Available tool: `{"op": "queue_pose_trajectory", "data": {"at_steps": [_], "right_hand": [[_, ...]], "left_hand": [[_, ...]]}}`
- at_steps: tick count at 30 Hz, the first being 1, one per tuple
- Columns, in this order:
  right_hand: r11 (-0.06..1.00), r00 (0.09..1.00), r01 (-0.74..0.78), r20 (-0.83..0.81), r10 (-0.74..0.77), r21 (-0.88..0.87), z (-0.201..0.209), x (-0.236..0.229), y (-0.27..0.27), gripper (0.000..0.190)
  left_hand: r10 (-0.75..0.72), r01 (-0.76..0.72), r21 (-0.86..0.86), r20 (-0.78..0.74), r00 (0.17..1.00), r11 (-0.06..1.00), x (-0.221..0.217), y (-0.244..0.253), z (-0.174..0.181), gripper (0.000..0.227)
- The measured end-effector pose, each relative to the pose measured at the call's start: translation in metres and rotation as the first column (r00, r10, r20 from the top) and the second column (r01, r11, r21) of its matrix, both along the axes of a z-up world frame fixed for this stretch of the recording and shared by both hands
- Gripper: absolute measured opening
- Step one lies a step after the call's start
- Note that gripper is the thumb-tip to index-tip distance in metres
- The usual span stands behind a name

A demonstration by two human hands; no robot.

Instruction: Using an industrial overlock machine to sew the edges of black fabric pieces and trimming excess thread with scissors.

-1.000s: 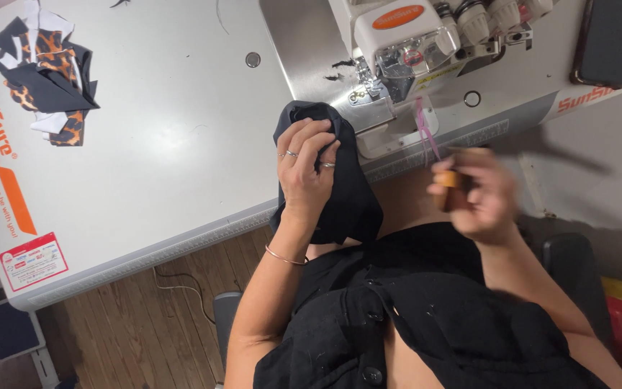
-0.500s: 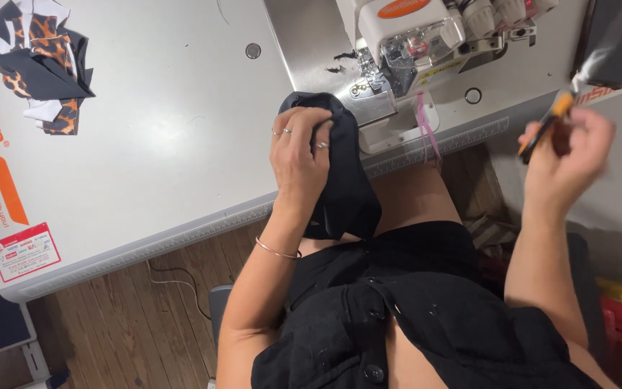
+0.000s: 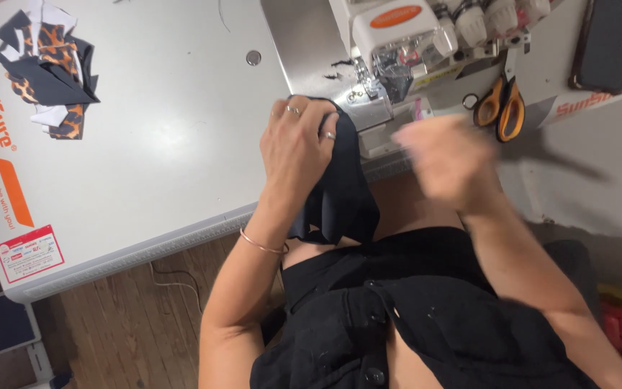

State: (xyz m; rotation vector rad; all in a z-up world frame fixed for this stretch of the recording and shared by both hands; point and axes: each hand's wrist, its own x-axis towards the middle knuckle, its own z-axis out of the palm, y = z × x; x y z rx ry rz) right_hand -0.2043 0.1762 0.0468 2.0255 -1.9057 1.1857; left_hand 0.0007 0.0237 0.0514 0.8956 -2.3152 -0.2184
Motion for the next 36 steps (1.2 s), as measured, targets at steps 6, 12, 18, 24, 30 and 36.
{"op": "queue_pose_trajectory", "data": {"at_steps": [6, 12, 18, 24, 30, 36], "right_hand": [[0.954, 0.961, -0.203, -0.23, 0.152, -0.221, -0.034, 0.051, -0.054, 0.038], [0.993, 0.98, -0.103, -0.176, 0.091, -0.065, -0.028, 0.059, -0.053, 0.027], [0.994, 0.983, -0.057, -0.176, 0.04, -0.092, -0.036, 0.059, -0.059, 0.025], [0.995, 0.98, -0.025, -0.197, 0.004, -0.1, -0.033, 0.063, -0.061, 0.031], [0.992, 0.98, -0.021, -0.2, -0.005, -0.124, -0.026, 0.067, -0.06, 0.032], [0.997, 0.991, -0.026, -0.133, 0.017, -0.067, -0.022, 0.065, -0.057, 0.036]], "left_hand": [[-0.088, 0.079, 0.14, 0.059, 0.994, 0.987, -0.002, -0.023, 0.002, 0.007], [-0.122, 0.11, 0.172, 0.057, 0.991, 0.979, -0.002, -0.039, -0.003, 0.012], [-0.12, 0.121, 0.199, -0.016, 0.993, 0.972, -0.003, -0.05, -0.01, 0.016], [-0.022, 0.028, 0.179, -0.04, 0.999, 0.984, -0.004, -0.049, 0.001, 0.015], [0.069, -0.01, 0.292, -0.192, 0.979, 0.956, 0.001, -0.054, -0.01, 0.012], [-0.014, 0.043, 0.418, -0.071, 0.997, 0.908, 0.016, -0.035, 0.026, 0.021]]}}
